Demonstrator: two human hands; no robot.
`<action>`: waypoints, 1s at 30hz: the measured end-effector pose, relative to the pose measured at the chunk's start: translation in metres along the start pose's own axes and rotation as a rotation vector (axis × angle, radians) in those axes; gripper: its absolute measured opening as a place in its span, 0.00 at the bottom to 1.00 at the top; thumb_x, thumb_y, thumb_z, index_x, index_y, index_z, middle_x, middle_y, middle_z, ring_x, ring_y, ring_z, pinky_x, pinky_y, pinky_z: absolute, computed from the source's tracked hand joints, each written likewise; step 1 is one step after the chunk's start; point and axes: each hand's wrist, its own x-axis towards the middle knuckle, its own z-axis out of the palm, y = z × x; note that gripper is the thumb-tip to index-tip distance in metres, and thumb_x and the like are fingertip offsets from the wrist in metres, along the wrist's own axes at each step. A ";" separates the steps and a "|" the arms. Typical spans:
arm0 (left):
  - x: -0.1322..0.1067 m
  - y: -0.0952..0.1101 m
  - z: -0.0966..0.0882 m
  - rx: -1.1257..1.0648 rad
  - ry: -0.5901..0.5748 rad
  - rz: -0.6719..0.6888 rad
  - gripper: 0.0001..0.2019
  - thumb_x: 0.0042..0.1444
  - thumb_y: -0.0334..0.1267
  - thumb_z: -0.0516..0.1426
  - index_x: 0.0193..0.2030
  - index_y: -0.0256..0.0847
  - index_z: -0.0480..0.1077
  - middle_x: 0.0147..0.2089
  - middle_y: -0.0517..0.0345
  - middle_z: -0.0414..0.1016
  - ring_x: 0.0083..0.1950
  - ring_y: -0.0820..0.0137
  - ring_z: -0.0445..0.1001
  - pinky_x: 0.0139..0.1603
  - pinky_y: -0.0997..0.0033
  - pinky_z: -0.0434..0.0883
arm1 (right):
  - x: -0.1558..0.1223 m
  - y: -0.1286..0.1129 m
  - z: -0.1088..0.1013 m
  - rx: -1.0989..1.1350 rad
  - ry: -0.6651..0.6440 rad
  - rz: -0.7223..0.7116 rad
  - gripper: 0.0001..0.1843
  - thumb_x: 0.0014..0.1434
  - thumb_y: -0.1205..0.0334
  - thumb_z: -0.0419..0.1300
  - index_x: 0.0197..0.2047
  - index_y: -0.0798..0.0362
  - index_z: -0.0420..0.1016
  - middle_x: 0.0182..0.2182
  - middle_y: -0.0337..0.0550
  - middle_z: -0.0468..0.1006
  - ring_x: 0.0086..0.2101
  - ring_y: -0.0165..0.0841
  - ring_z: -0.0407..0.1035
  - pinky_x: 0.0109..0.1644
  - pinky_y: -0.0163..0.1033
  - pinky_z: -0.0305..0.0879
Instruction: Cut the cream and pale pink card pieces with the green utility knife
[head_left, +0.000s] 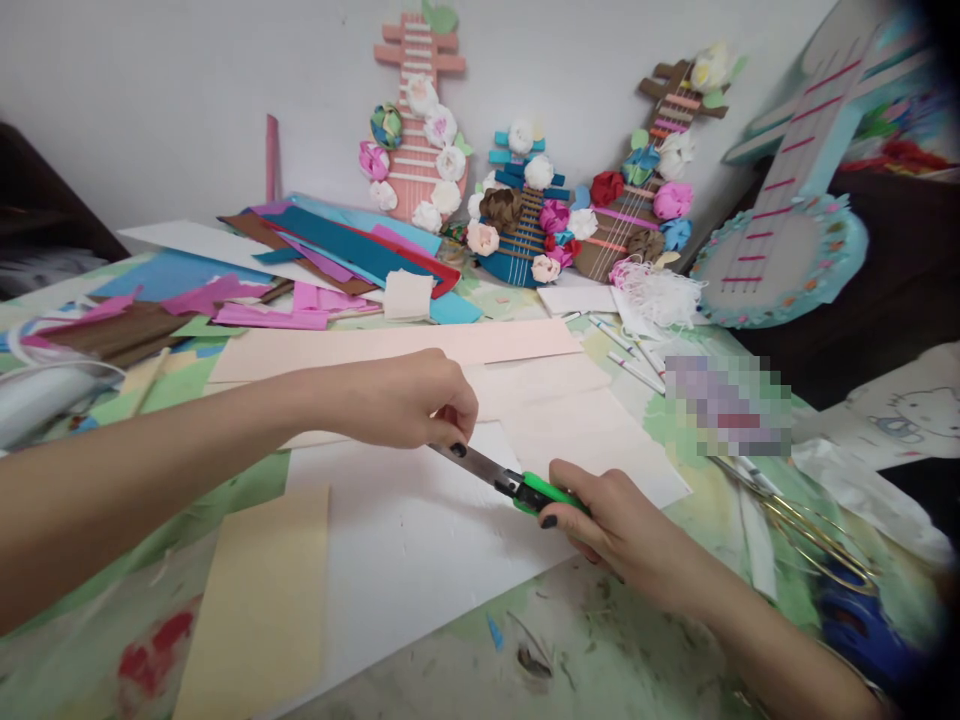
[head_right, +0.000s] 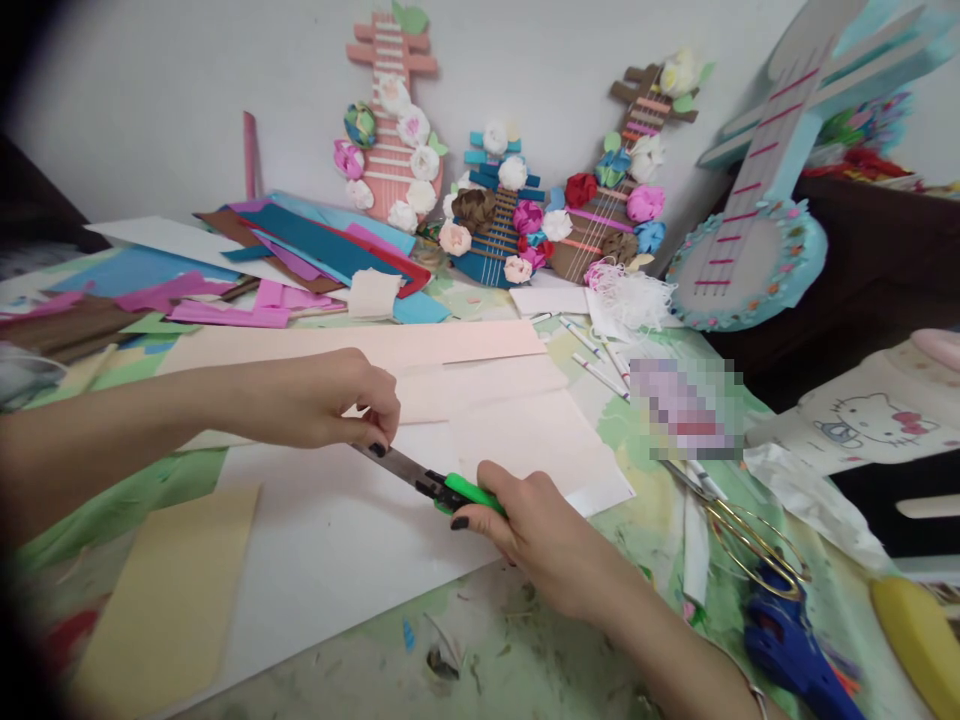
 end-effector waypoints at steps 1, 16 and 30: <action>0.001 -0.003 -0.002 -0.036 -0.011 0.011 0.08 0.52 0.29 0.57 0.30 0.44 0.77 0.29 0.63 0.77 0.31 0.73 0.72 0.31 0.77 0.64 | 0.000 -0.001 -0.001 0.008 -0.002 -0.002 0.20 0.65 0.43 0.47 0.31 0.50 0.57 0.18 0.31 0.63 0.20 0.26 0.55 0.24 0.32 0.50; 0.011 -0.099 0.045 -0.318 0.393 0.230 0.07 0.56 0.34 0.59 0.37 0.41 0.80 0.34 0.54 0.75 0.33 0.74 0.73 0.31 0.78 0.67 | 0.009 0.046 -0.053 0.068 0.347 0.037 0.18 0.56 0.57 0.60 0.48 0.47 0.60 0.29 0.34 0.72 0.17 0.29 0.68 0.20 0.35 0.63; -0.018 -0.086 0.057 0.015 0.251 0.240 0.15 0.62 0.30 0.51 0.48 0.46 0.75 0.41 0.55 0.69 0.40 0.73 0.70 0.41 0.77 0.64 | 0.022 0.046 -0.048 -0.386 0.293 -0.048 0.18 0.55 0.62 0.55 0.50 0.47 0.69 0.41 0.40 0.79 0.38 0.39 0.72 0.39 0.41 0.64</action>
